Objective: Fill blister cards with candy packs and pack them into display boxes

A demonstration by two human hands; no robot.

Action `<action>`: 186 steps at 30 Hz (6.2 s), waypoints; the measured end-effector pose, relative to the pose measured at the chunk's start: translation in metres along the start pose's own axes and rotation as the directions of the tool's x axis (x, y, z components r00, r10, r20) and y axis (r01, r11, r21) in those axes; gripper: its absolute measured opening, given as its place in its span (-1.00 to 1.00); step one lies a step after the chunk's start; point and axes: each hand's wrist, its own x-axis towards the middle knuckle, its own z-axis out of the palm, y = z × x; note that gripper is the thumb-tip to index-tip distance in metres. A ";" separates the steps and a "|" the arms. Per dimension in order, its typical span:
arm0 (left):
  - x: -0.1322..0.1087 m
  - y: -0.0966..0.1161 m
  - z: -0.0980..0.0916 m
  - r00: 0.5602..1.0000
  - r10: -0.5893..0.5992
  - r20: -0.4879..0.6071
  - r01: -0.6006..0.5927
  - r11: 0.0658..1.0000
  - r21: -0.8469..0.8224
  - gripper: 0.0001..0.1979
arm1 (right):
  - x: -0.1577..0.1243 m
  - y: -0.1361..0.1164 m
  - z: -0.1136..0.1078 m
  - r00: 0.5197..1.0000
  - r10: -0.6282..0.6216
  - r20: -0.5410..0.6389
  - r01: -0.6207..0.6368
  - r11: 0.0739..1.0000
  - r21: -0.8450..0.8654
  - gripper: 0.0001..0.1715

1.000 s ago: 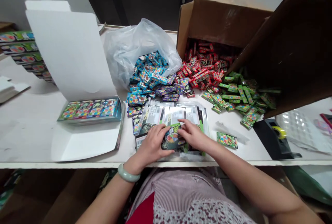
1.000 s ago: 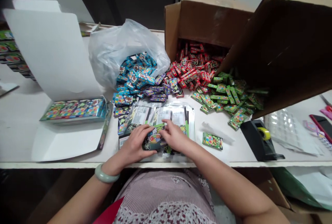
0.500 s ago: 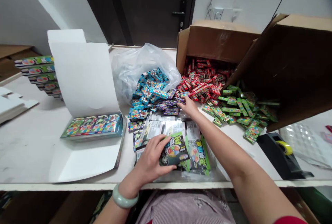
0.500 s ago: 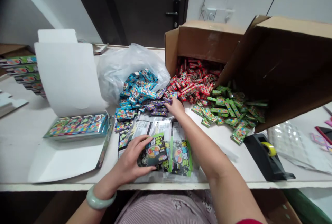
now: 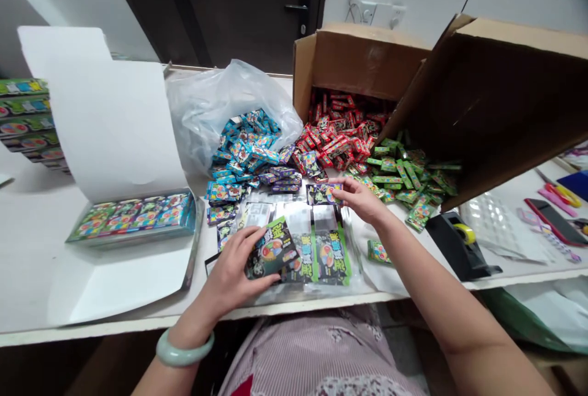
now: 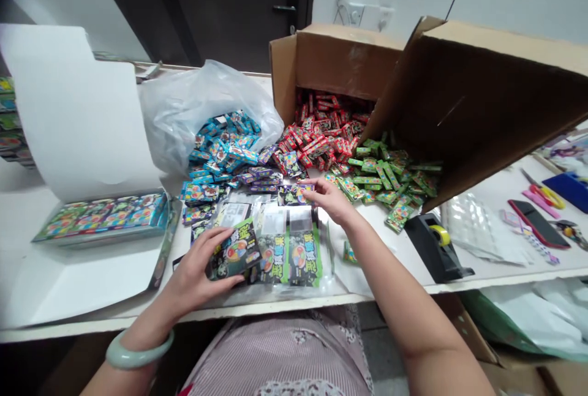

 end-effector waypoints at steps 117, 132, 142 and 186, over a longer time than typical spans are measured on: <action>0.022 0.028 0.014 0.984 0.121 0.131 -0.119 0.993 -0.027 -0.15 | -0.075 -0.039 0.005 0.737 -0.243 0.631 0.653 0.498 -0.571 -0.44; 0.021 0.050 0.022 0.997 0.035 -0.064 -0.029 0.996 0.088 -0.17 | -0.094 -0.007 0.042 0.975 -0.178 0.133 0.217 0.894 -0.393 -0.42; 0.021 0.078 0.048 0.925 -0.371 0.084 0.307 0.600 -0.739 -0.55 | -0.086 -0.029 0.034 0.959 -0.234 0.159 0.281 0.856 -0.434 -0.68; -0.008 0.067 0.031 0.986 -0.137 0.094 0.166 0.794 -0.585 -0.66 | -0.135 -0.003 0.055 0.968 -0.238 0.077 0.250 0.929 -0.273 -0.71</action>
